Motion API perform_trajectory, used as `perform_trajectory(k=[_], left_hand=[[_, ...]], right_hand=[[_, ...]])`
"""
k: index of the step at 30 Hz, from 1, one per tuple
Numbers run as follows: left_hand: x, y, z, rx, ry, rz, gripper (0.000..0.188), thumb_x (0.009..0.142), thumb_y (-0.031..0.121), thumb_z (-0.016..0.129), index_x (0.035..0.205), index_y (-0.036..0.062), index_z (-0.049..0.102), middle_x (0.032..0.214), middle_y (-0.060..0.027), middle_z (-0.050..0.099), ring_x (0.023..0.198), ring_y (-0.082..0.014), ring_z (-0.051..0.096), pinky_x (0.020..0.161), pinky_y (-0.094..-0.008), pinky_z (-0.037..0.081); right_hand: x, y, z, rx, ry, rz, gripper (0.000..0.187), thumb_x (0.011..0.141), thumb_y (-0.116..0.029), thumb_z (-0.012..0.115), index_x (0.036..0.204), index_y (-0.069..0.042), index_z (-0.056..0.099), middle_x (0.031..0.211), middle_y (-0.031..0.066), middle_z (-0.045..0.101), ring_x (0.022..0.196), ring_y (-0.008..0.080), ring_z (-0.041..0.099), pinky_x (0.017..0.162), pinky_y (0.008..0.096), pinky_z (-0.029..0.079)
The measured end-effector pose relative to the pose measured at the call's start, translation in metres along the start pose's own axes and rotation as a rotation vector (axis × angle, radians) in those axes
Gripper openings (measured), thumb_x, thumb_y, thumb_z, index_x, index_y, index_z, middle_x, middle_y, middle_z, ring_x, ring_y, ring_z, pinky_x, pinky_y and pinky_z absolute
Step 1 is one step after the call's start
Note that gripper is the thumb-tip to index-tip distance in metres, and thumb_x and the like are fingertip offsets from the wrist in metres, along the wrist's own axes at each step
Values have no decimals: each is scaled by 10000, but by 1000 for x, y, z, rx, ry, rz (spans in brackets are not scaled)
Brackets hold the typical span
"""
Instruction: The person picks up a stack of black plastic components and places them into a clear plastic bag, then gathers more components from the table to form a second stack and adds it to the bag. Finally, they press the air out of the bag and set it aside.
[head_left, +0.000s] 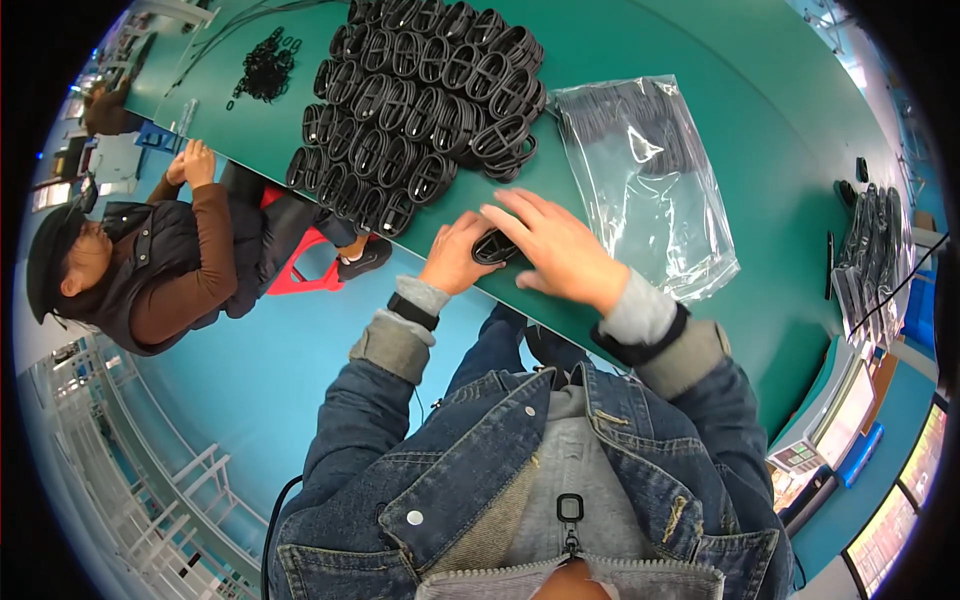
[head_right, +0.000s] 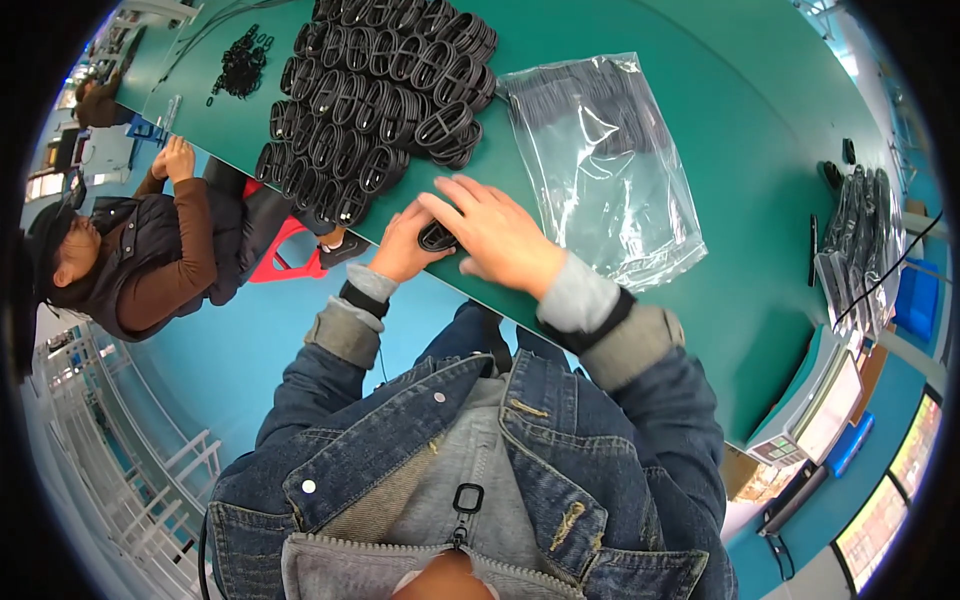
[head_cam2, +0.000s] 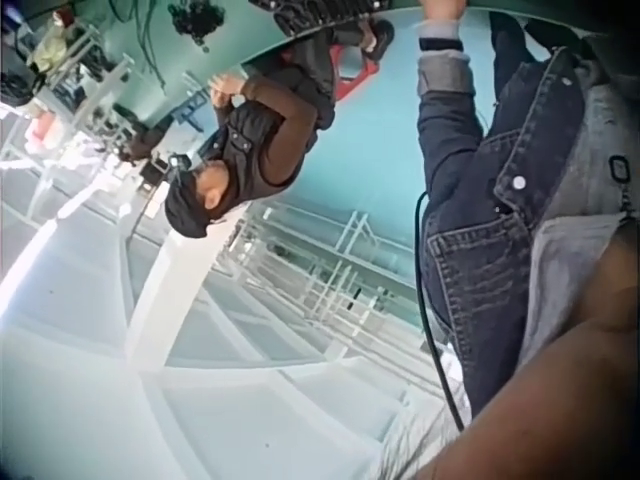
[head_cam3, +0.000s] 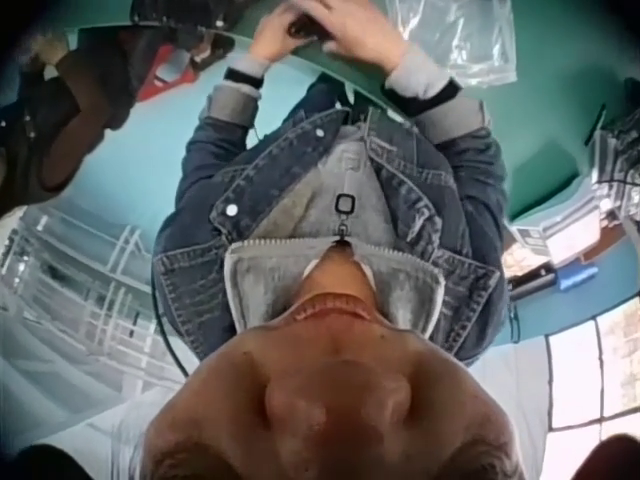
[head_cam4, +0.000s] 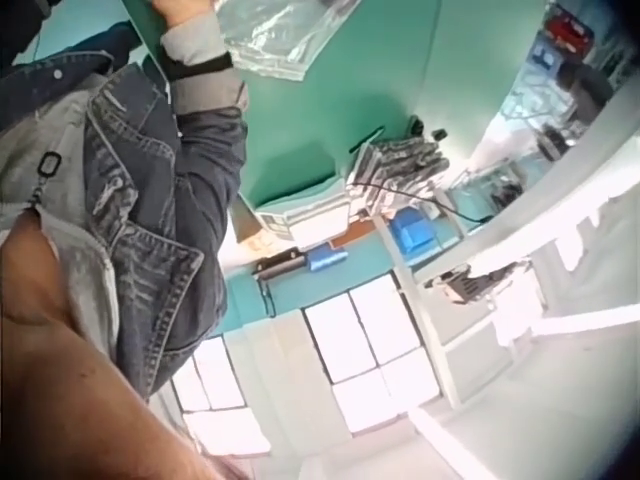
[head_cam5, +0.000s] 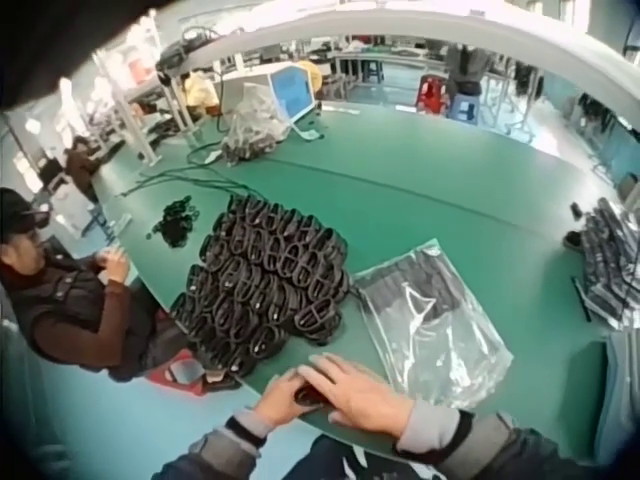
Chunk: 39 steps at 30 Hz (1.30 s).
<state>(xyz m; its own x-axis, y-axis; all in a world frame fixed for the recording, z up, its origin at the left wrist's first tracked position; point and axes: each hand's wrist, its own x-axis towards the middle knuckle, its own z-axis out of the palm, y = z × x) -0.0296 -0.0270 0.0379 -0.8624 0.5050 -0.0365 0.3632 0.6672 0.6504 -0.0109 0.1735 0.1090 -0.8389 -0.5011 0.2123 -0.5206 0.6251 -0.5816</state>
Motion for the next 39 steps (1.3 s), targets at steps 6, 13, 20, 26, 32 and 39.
perform_trajectory(k=[6, 13, 20, 26, 32, 39], left_hand=[[10, -7, -12, -168, -182, 9, 523, 618, 150, 771, 1076, 48, 541, 1002, -108, 561, 950, -285, 549, 794, -387, 437], [17, 12, 15, -1209, 60, -296, 544, 728, 152, 728, 1188, 14, 472, 1031, -70, 569, 944, -213, 555, 809, -360, 455], [37, 88, -23, -1756, -163, -225, 470, 790, 184, 683, 1188, 14, 499, 926, -48, 594, 845, -152, 566, 763, -291, 472], [30, 95, -16, -845, -340, 33, 295, 854, 144, 595, 1116, 22, 536, 1001, -41, 578, 941, -131, 546, 834, -281, 445], [-14, 51, 1, -1171, -359, -387, 201, 880, 128, 558, 1052, 27, 541, 973, -46, 577, 916, -127, 558, 810, -256, 456], [-43, 20, -21, -1713, -216, -454, 253, 907, 213, 530, 1090, 47, 479, 1023, -113, 576, 876, -217, 605, 696, -376, 557]], right_hand=[[2, 25, 63, -9, -223, 266, 679, 592, -54, 731, 1210, -36, 450, 1018, 130, 584, 921, 304, 593, 834, 380, 469], [-20, 9, 45, 1262, 186, 865, 469, 696, -10, 680, 1125, -20, 491, 912, 83, 598, 783, 195, 610, 708, 317, 508], [-34, -24, -4, 1601, 309, 860, 405, 738, -10, 661, 1108, -17, 495, 944, 75, 589, 790, 165, 607, 676, 279, 526], [-56, -28, 1, 1475, 89, 1061, 419, 696, -93, 727, 1057, -30, 523, 919, 53, 593, 811, 159, 605, 623, 282, 531], [-32, -47, 3, 1071, -262, 961, 540, 658, -229, 779, 1073, 0, 522, 923, 91, 602, 797, 161, 618, 514, 281, 511], [38, 29, -30, -278, -15, 97, 828, 580, -301, 792, 1261, -20, 412, 1144, 127, 540, 1045, 283, 526, 795, 382, 454]])
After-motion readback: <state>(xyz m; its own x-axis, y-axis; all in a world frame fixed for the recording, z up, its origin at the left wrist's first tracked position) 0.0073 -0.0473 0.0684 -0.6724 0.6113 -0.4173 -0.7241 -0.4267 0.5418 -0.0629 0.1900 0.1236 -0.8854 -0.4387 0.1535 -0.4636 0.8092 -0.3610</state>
